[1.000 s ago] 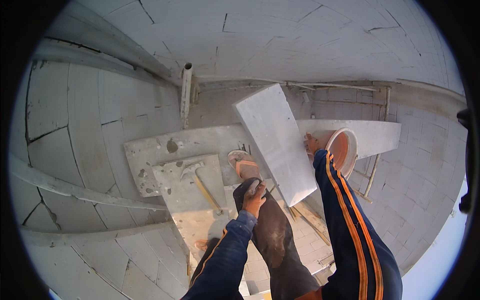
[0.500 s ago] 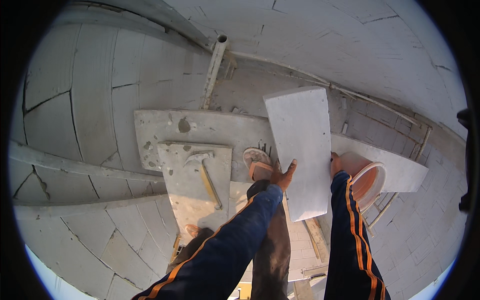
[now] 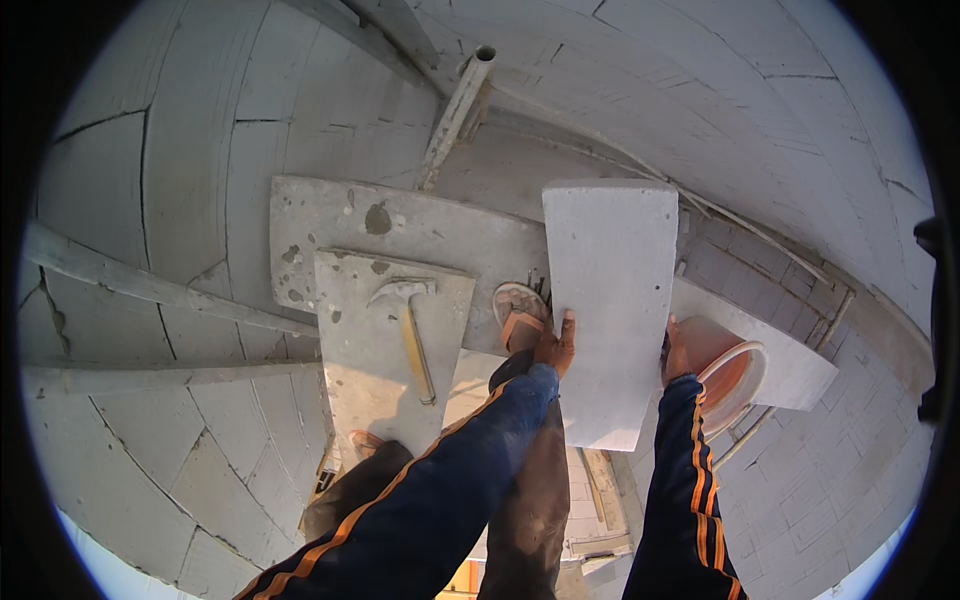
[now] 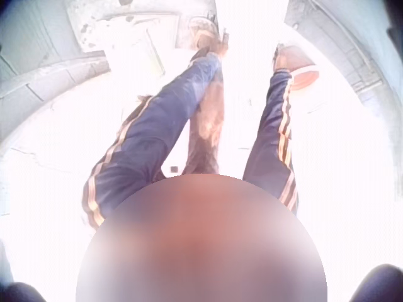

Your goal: The person applies cement to a white rectangular tile using a trowel, places the tile onto a rooftop ledge, and secures it by hammering nails. The person repeats this process with additional tiles along the ledge.

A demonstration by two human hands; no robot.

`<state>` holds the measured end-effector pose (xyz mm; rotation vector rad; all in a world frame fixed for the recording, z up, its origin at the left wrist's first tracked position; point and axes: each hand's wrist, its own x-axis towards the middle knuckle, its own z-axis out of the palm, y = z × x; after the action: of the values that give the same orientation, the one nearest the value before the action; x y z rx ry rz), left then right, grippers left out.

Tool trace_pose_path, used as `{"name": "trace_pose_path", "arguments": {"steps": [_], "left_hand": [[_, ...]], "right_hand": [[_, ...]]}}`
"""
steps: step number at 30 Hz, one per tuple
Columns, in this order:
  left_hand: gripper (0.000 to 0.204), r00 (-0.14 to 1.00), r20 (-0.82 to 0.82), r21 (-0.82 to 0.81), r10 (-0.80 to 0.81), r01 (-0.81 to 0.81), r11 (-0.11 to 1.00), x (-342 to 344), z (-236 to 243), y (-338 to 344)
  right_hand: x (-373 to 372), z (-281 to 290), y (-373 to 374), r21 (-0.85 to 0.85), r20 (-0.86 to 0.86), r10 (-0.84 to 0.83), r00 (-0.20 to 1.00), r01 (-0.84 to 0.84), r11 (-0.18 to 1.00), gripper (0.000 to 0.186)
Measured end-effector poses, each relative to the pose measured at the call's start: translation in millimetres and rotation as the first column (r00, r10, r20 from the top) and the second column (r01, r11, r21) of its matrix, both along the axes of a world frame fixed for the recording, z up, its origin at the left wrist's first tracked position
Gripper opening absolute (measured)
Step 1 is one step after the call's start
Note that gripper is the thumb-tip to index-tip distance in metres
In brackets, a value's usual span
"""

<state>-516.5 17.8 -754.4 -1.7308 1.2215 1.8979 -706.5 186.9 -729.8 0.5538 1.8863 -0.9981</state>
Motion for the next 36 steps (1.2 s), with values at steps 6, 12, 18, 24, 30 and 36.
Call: {"name": "trace_pose_path", "arguments": {"steps": [6, 12, 18, 24, 30, 36], "left_hand": [[0.112, 0.983, -0.107, 0.193, 0.148, -0.125, 0.973, 7, 47, -43], [0.118, 0.970, -0.207, 0.335, 0.129, -0.053, 0.941, 34, 110, -56], [0.142, 0.967, -0.216, 0.454, 0.134, -0.022, 0.891, 36, 238, -69], [0.135, 0.904, -0.300, 0.461, 0.303, -0.141, 0.876, 77, 438, -106], [0.094, 0.524, -0.581, 0.442, 0.623, -0.440, 0.782, 116, 581, -142], [0.089, 0.157, -0.763, 0.410, 0.627, -0.632, 0.657, 189, 692, -184]], "right_hand": [[19, 33, -13, 0.117, -0.180, 0.228, 0.957, -0.209, 0.971, 0.056], [62, 166, -44, 0.290, -0.537, 0.586, 0.607, -0.519, 0.804, 0.060], [58, 366, -88, 0.279, -0.588, 0.740, 0.328, -0.776, 0.566, 0.118], [71, 493, -171, 0.203, -0.504, 0.844, 0.183, -0.925, 0.322, 0.117], [99, 653, -277, 0.240, -0.556, 0.825, -0.099, -0.970, 0.045, 0.116], [189, 850, -384, 0.395, -0.654, 0.612, -0.445, -0.890, -0.226, 0.117]]}}
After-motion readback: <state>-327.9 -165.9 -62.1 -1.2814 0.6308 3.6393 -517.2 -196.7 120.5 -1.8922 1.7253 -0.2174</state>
